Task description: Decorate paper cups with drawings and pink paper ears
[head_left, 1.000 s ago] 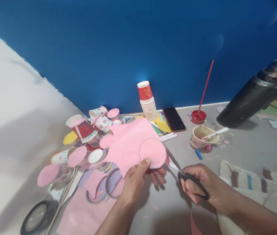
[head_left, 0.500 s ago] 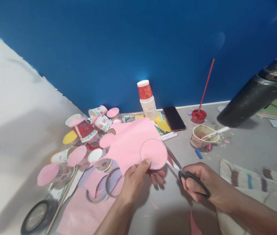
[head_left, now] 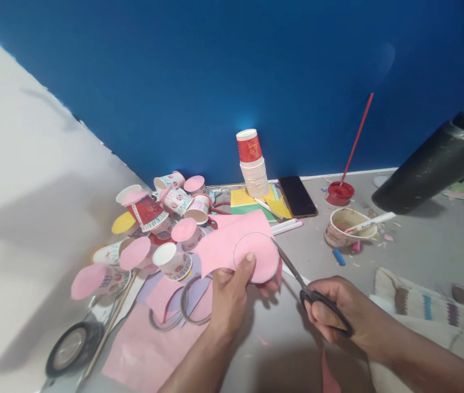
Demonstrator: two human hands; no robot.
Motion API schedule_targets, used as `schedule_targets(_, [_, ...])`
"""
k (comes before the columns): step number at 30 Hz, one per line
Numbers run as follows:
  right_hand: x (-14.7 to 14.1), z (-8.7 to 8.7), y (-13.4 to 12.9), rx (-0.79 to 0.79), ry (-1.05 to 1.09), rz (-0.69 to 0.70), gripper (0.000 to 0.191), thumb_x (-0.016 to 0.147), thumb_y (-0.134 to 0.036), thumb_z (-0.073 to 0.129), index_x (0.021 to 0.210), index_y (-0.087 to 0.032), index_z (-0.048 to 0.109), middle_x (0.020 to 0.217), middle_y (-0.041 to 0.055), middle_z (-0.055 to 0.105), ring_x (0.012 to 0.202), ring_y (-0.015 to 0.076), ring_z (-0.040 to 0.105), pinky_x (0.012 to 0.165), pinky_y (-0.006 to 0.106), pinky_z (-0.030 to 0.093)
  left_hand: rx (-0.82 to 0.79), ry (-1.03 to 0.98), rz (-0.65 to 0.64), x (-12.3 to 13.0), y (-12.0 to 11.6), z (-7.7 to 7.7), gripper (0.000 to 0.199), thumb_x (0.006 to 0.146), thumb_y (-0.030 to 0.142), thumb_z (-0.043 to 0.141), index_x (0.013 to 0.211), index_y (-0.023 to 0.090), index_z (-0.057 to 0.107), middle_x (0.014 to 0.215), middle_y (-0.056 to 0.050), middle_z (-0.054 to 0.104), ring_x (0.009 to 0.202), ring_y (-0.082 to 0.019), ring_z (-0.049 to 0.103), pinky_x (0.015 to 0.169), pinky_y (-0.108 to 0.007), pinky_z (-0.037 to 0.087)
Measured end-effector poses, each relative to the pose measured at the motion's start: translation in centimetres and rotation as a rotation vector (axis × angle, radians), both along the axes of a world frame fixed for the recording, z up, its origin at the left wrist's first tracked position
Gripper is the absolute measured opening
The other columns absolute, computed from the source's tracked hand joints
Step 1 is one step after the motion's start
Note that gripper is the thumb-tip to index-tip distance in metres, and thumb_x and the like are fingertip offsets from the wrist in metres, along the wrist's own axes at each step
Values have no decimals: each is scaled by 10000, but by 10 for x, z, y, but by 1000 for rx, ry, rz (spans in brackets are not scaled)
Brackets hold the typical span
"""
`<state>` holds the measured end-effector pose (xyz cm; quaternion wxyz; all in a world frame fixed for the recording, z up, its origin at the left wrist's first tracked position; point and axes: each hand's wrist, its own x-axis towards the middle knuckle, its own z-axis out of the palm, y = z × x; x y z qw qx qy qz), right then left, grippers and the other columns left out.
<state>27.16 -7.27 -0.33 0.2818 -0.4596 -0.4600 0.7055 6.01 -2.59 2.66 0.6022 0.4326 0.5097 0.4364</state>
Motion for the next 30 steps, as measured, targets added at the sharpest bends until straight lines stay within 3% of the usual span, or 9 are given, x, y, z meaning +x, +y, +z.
schedule_targets(6, [-1,3,0,21,-2,-1,764,716,-946,666,653,-189,576,503,-25,509,488,80,318,500,269,222,-50,-16,3,2,-2,1,548,897,584,689,619,119,770,563,-123,729,503,-189,624,590,-301,510])
schedule_targets(16, [-1,-1,-2,26,8,5,754,744,-929,659,632,-190,557,496,-42,460,475,69,295,495,267,206,-83,-69,4,5,-1,3,536,875,547,685,570,110,744,534,-126,703,482,-175,590,578,-301,502])
schedule_targets(26, [-3,3,-1,9,11,5,737,716,-936,670,630,-221,512,484,-50,449,481,79,280,503,271,238,-146,-168,52,9,2,5,482,764,538,748,570,97,726,500,-136,684,427,-183,568,479,-312,459])
schedule_targets(30, [-5,3,-1,14,-2,15,723,738,-914,672,614,-220,512,484,-38,470,490,84,300,516,273,247,-153,-273,181,11,5,0,378,705,459,821,681,86,762,597,-105,731,520,-202,648,531,-311,505])
